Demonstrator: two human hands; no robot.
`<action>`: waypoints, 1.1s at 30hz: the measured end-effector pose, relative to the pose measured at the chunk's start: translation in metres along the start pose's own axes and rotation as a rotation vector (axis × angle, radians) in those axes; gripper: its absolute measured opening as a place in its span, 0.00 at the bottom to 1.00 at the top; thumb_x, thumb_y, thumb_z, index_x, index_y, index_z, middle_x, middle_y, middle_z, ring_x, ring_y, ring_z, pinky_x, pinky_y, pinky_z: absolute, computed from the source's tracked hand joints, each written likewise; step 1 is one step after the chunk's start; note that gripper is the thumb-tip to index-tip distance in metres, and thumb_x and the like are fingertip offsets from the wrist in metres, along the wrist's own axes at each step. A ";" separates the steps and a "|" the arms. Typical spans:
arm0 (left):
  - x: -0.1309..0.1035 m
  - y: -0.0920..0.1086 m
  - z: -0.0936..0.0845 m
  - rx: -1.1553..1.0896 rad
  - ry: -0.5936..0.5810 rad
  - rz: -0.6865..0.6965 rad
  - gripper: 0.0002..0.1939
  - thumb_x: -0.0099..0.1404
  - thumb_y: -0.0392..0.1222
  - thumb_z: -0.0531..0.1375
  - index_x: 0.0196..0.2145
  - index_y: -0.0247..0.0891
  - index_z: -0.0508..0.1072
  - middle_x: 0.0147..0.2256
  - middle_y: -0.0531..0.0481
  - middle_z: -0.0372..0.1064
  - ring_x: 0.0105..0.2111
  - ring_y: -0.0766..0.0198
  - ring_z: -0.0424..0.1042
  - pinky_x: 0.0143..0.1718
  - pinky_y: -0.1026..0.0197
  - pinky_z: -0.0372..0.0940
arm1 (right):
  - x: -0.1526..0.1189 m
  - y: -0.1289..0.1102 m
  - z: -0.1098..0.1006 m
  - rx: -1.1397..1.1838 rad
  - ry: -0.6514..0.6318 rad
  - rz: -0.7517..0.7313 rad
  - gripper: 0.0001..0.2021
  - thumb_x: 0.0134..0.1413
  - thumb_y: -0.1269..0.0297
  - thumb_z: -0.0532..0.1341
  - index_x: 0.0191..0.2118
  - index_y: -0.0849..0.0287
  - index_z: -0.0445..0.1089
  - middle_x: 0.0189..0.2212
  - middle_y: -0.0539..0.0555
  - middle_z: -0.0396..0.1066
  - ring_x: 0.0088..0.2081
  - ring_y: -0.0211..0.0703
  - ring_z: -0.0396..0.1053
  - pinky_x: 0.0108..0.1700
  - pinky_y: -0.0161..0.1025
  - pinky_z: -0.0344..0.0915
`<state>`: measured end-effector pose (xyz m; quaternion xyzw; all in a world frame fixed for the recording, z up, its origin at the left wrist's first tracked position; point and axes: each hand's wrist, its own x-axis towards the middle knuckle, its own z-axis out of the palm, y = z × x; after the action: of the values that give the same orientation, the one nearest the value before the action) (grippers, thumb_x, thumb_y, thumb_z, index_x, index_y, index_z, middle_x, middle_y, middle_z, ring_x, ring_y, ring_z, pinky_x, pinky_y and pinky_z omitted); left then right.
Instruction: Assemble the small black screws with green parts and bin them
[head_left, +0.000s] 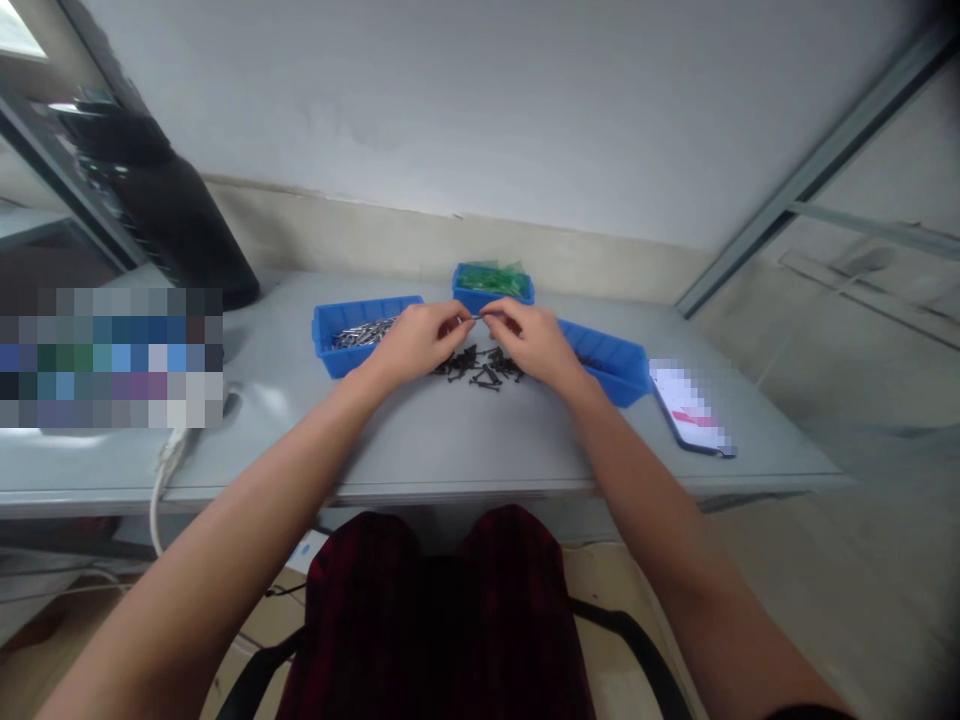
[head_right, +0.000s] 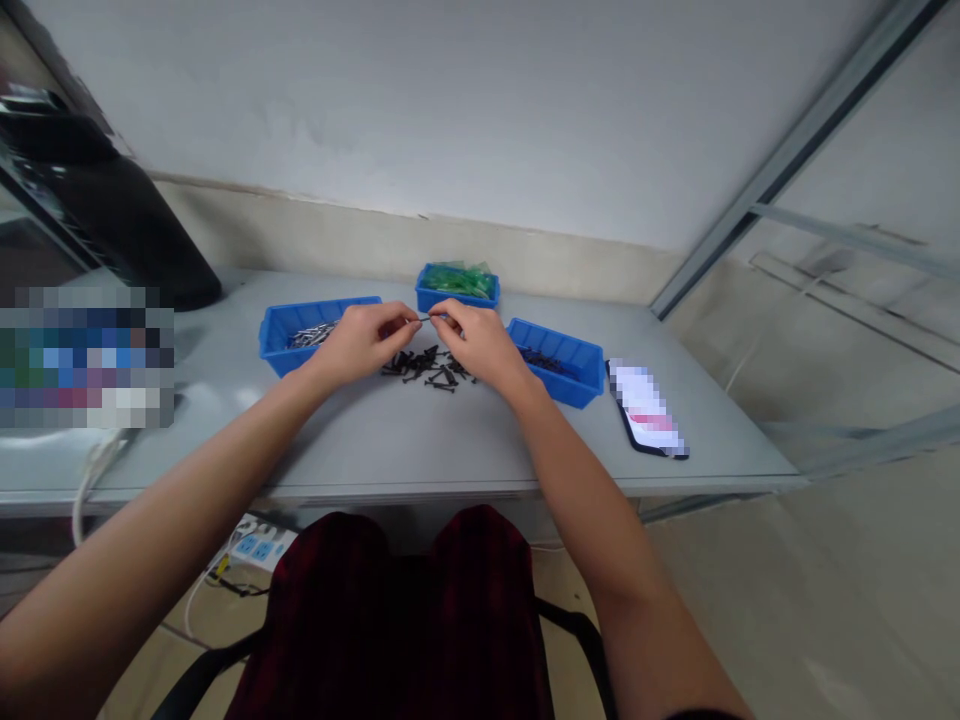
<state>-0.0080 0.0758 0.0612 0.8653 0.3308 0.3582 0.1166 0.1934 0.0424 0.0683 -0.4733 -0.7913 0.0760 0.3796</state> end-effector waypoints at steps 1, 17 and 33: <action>0.000 0.000 0.000 0.002 0.003 0.001 0.12 0.68 0.45 0.54 0.36 0.37 0.75 0.23 0.52 0.70 0.24 0.66 0.65 0.29 0.63 0.57 | 0.000 0.000 0.000 -0.003 -0.003 0.003 0.13 0.63 0.60 0.55 0.45 0.57 0.74 0.33 0.54 0.77 0.34 0.46 0.73 0.40 0.41 0.65; 0.000 0.001 -0.001 0.014 -0.009 0.000 0.13 0.68 0.45 0.54 0.37 0.37 0.76 0.25 0.51 0.72 0.24 0.65 0.65 0.29 0.63 0.57 | -0.001 0.000 0.000 0.000 -0.011 0.012 0.13 0.63 0.59 0.55 0.45 0.56 0.74 0.34 0.54 0.77 0.34 0.45 0.73 0.39 0.40 0.64; 0.000 0.002 -0.002 0.013 -0.016 0.004 0.12 0.68 0.44 0.55 0.37 0.37 0.76 0.25 0.51 0.71 0.25 0.65 0.66 0.30 0.62 0.57 | 0.000 0.000 0.000 -0.023 -0.006 -0.005 0.13 0.63 0.59 0.55 0.45 0.56 0.74 0.33 0.53 0.77 0.33 0.45 0.71 0.39 0.40 0.63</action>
<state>-0.0084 0.0739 0.0634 0.8695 0.3304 0.3493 0.1131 0.1938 0.0423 0.0682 -0.4753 -0.7944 0.0675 0.3720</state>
